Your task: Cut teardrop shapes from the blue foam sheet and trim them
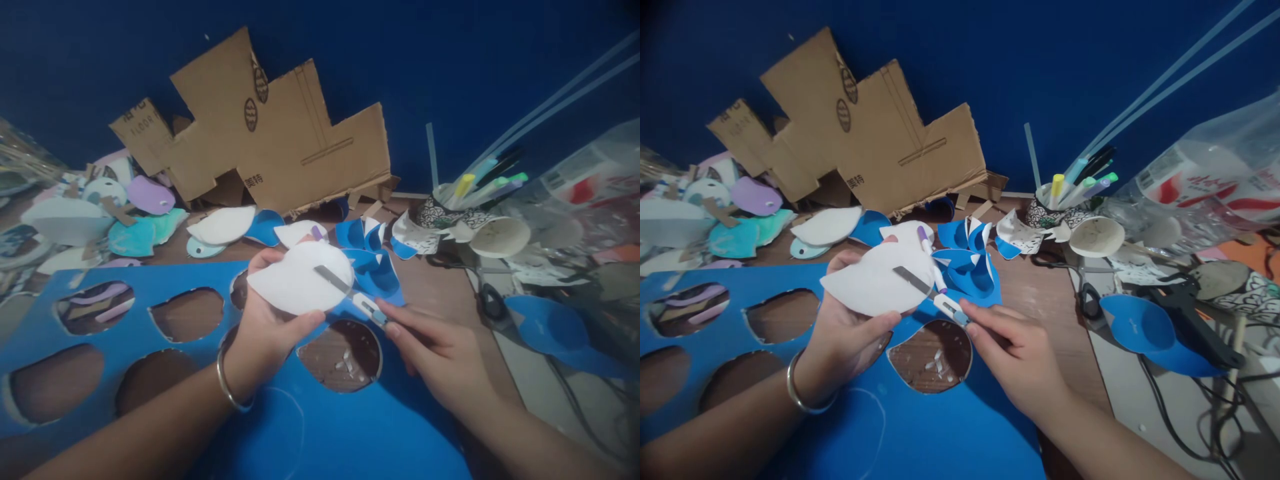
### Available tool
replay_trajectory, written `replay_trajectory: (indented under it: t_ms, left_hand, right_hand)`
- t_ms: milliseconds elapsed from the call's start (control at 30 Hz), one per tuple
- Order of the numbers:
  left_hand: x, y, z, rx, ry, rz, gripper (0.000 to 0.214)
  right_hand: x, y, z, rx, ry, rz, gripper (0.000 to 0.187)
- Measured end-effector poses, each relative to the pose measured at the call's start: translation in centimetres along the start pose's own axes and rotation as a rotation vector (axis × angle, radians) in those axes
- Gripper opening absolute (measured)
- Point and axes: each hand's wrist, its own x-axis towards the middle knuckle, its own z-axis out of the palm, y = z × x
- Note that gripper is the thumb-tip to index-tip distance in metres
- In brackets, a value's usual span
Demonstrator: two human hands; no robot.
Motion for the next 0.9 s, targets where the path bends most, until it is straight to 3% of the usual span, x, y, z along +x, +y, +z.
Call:
replay_trajectory:
  t_ms: [267,600,900]
  left_hand:
    - [0.3,0.5,0.3,-0.003,0.011,0.019,0.062]
    - [0.0,-0.1,-0.1,0.042,0.019,0.010,0.065]
    - [0.2,0.7,0.6,-0.092,0.033,-0.018,0.061]
  right_hand:
    - [-0.1,-0.1,0.1,0.020,0.014,0.035,0.027]
    - [0.1,0.8,0.1,0.077,-0.060,-0.109,0.027]
    - [0.1,1.1,0.1,0.254,0.066,0.080,0.029]
